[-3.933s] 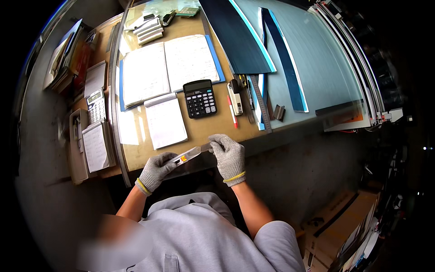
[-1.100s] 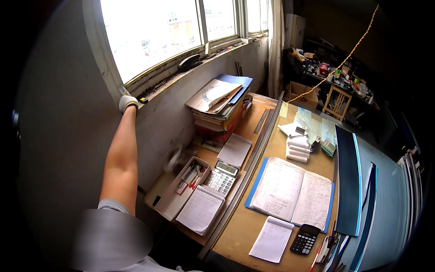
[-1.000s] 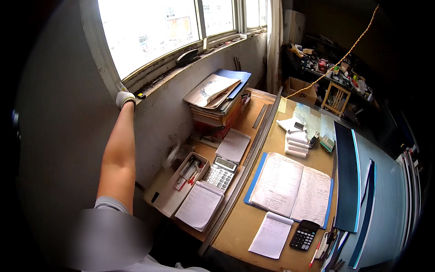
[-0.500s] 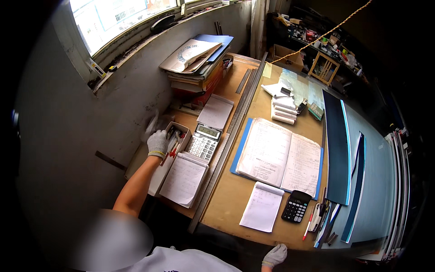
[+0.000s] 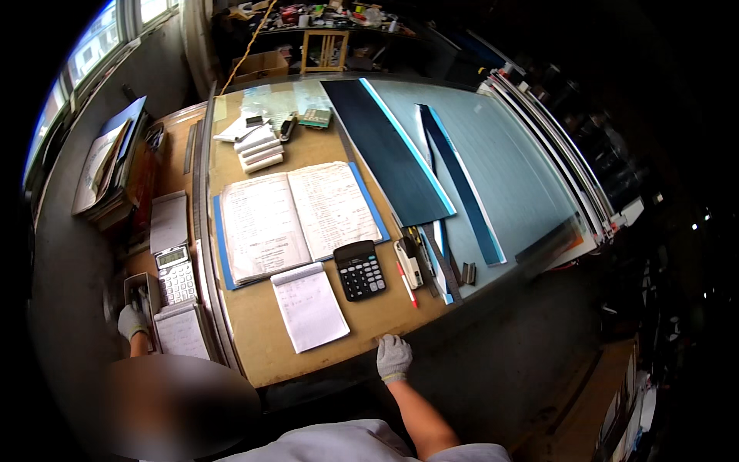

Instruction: The person measures and aligns a large black solar panel on a cutting table using a metal ruler and a utility knife. They adjust the panel's position, use a machine's control panel, and make precise cuts along the panel's edges.

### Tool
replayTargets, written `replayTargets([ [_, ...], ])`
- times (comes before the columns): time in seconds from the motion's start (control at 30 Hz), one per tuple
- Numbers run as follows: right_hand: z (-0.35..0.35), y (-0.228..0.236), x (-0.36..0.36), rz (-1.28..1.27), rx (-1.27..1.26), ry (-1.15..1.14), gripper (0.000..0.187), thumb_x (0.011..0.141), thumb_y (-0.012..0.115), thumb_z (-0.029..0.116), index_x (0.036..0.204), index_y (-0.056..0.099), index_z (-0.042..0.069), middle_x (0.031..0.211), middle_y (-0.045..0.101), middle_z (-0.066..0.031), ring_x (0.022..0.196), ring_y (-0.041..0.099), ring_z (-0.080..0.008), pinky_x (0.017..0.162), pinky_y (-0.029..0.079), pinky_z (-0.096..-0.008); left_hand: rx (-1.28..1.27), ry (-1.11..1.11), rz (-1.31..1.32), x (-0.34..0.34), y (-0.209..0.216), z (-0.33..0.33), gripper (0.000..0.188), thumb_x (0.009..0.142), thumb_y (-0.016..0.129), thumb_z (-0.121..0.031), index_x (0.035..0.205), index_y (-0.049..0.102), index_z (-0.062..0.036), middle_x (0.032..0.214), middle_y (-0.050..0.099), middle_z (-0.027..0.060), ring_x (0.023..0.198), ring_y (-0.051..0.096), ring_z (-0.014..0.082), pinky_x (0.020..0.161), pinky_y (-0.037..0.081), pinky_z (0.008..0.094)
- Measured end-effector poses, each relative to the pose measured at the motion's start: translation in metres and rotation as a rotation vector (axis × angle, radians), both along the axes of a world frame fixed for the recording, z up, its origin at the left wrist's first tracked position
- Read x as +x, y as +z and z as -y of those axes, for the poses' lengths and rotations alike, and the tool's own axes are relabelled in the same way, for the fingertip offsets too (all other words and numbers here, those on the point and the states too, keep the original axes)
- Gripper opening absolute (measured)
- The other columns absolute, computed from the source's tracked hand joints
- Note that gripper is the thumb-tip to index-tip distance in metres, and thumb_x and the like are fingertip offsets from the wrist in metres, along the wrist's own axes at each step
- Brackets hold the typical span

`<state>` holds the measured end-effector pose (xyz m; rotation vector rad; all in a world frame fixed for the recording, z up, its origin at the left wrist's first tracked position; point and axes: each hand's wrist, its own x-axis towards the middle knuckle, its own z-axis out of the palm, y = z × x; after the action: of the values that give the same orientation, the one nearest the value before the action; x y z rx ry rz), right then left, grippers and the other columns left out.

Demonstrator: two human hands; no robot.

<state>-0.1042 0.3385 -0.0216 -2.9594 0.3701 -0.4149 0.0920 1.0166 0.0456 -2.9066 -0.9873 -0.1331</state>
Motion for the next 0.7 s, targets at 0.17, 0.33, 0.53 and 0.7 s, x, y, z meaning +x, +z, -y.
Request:
replayTargets([
  [0.17,0.002,0.002,0.001,0.061,0.115,0.008,0.019,0.096,0.055,0.029,0.088,0.057,0.012,0.083,0.062,-0.0117,0.078,0.061,-0.0346,0.071,0.046,-0.0484,-0.445,-0.045,0.501,-0.048,0.019,0.009,0.048,0.097,0.058,-0.043,0.112,0.065,0.0021,0.105,0.068,0.0193,0.094,0.066,0.032,0.077,0.052,0.0435],
  [0.33,-0.008,0.007,0.018,0.328,0.743,-0.121,0.012,0.097,0.062,0.018,0.094,0.059,0.006,0.077,0.064,-0.0124,0.069,0.065,-0.029,0.06,0.05,-0.036,-1.673,-0.319,0.757,-0.104,0.068,0.229,0.037,0.1,0.059,-0.024,0.128,0.052,-0.0019,0.1,0.065,0.0107,0.073,0.058,0.0113,0.062,0.047,0.0229],
  [0.53,-0.057,0.149,0.067,0.023,2.521,0.086,0.044,0.105,0.046,0.043,0.126,0.056,0.006,0.098,0.065,-0.0062,0.091,0.065,-0.0194,0.087,0.053,-0.0355,-1.744,-0.53,-0.133,-0.149,0.103,0.441,0.025,0.098,0.059,-0.022,0.111,0.06,-0.0005,0.071,0.056,0.0005,0.059,0.048,0.0079,0.054,0.039,0.0235],
  [0.7,-0.037,0.169,0.069,0.001,2.658,-0.166,0.039,0.104,0.049,0.046,0.095,0.063,0.011,0.052,0.026,0.0057,0.043,0.025,-0.0097,0.048,0.029,-0.0282,-1.544,-0.686,-0.337,-0.152,0.11,0.485,0.033,0.101,0.06,-0.03,0.096,0.067,0.0016,0.07,0.058,-0.0004,0.064,0.046,0.0066,0.056,0.04,0.028],
])
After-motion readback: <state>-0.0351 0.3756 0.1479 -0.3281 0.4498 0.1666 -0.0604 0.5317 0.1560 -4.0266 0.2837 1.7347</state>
